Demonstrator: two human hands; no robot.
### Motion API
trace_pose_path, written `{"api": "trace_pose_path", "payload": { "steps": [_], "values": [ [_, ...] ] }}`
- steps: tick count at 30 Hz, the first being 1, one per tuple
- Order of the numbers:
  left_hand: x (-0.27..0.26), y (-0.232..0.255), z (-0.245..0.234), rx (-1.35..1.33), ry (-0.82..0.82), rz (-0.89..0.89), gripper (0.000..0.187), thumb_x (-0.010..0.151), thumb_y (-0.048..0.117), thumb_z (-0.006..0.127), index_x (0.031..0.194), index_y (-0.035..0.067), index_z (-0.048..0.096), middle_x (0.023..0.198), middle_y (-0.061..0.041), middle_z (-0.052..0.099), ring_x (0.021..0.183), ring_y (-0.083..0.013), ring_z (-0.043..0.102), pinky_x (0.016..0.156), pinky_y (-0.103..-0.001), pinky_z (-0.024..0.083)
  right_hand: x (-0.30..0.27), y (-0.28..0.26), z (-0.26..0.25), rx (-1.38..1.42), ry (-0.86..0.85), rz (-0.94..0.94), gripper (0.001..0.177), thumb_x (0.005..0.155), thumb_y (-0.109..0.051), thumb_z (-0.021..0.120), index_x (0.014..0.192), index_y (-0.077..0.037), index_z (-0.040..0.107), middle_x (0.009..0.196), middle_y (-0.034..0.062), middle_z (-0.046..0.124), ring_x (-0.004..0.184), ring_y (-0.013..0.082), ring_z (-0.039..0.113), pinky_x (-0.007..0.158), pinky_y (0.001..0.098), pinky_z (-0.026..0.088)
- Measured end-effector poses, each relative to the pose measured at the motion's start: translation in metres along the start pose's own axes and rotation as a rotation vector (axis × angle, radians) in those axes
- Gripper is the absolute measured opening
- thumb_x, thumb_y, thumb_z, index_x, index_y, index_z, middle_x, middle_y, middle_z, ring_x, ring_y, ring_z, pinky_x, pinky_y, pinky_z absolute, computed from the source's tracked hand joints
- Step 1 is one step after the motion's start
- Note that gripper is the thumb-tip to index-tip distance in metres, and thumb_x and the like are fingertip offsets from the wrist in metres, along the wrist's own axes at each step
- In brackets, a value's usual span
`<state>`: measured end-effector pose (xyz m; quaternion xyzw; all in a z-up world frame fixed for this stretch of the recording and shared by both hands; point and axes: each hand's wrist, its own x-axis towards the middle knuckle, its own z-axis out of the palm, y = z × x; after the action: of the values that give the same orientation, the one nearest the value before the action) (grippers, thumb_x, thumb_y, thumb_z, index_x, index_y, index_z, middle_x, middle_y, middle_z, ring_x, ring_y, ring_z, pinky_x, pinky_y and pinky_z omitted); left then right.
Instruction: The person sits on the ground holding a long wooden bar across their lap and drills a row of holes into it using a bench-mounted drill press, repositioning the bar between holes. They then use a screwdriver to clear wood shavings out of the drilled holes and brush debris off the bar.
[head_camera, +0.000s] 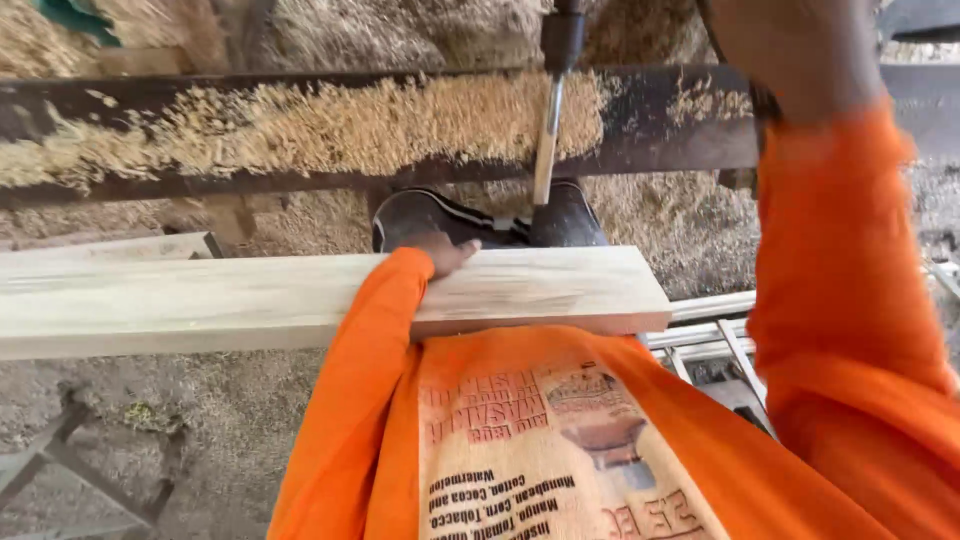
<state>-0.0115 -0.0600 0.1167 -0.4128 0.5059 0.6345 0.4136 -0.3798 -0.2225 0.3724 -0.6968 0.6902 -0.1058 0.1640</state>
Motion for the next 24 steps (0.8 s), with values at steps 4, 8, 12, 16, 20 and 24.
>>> {"api": "trace_pose_path", "payload": {
  "steps": [4, 8, 12, 16, 20, 24],
  "values": [
    [0.025, -0.009, -0.017, 0.072, 0.082, 0.032, 0.093, 0.088, 0.080, 0.035, 0.125, 0.004, 0.073, 0.145, -0.020, 0.060, 0.137, -0.0379, 0.054, 0.115, -0.046, 0.041, -0.056, -0.069, -0.006, 0.294, -0.025, 0.013, 0.014, 0.117, -0.003, 0.044, 0.112, 0.003, 0.055, 0.080, 0.0030, 0.057, 0.067, 0.0114, 0.058, 0.059, 0.0268, 0.045],
    [0.029, -0.007, -0.005, 0.085, 0.166, 0.078, 0.098, 0.091, 0.082, 0.037, 0.139, -0.001, 0.057, 0.150, -0.023, 0.052, 0.139, -0.0406, 0.049, 0.114, -0.047, 0.039, -0.153, -0.057, 0.055, -0.026, -0.430, 0.291, 0.018, 0.106, -0.017, 0.054, 0.111, -0.002, 0.064, 0.076, 0.0176, 0.065, 0.063, 0.0333, 0.062, 0.059, 0.0460, 0.049],
    [0.044, 0.002, -0.015, 0.122, 0.089, 0.051, 0.098, 0.093, 0.081, 0.034, 0.138, -0.002, 0.060, 0.152, -0.023, 0.049, 0.143, -0.0405, 0.044, 0.117, -0.048, 0.035, -0.139, -0.054, 0.022, 0.057, -0.671, 0.499, 0.038, 0.095, -0.019, 0.061, 0.133, -0.015, 0.062, 0.074, 0.0227, 0.069, 0.062, 0.0403, 0.066, 0.062, 0.0525, 0.053],
    [0.017, 0.004, 0.016, 0.082, 0.043, 0.032, 0.098, 0.089, 0.081, 0.041, 0.134, -0.003, 0.065, 0.148, -0.023, 0.057, 0.138, -0.0379, 0.055, 0.115, -0.043, 0.042, -0.142, -0.034, -0.010, 0.230, -0.090, 0.300, 0.027, 0.119, -0.001, 0.054, 0.092, -0.003, 0.054, 0.084, 0.0067, 0.063, 0.077, 0.0108, 0.061, 0.069, 0.0303, 0.051],
    [0.025, 0.012, -0.022, 0.124, 0.164, 0.070, 0.094, 0.092, 0.079, 0.037, 0.133, -0.002, 0.065, 0.145, -0.024, 0.059, 0.136, -0.0404, 0.054, 0.113, -0.046, 0.041, -0.141, -0.027, 0.024, 0.352, 0.049, 0.337, 0.032, 0.106, -0.004, 0.050, 0.136, -0.009, 0.061, 0.072, 0.0027, 0.061, 0.062, 0.0115, 0.056, 0.056, 0.0307, 0.047],
    [0.010, 0.012, -0.002, 0.122, 0.010, 0.049, 0.092, 0.093, 0.075, 0.039, 0.133, -0.004, 0.065, 0.145, -0.024, 0.062, 0.136, -0.0398, 0.058, 0.116, -0.044, 0.042, -0.173, -0.043, 0.053, -0.037, -0.732, 0.313, 0.031, 0.100, -0.018, 0.068, 0.131, -0.022, 0.073, 0.076, 0.0145, 0.068, 0.056, 0.0233, 0.062, 0.057, 0.0388, 0.048]
  ]
}}
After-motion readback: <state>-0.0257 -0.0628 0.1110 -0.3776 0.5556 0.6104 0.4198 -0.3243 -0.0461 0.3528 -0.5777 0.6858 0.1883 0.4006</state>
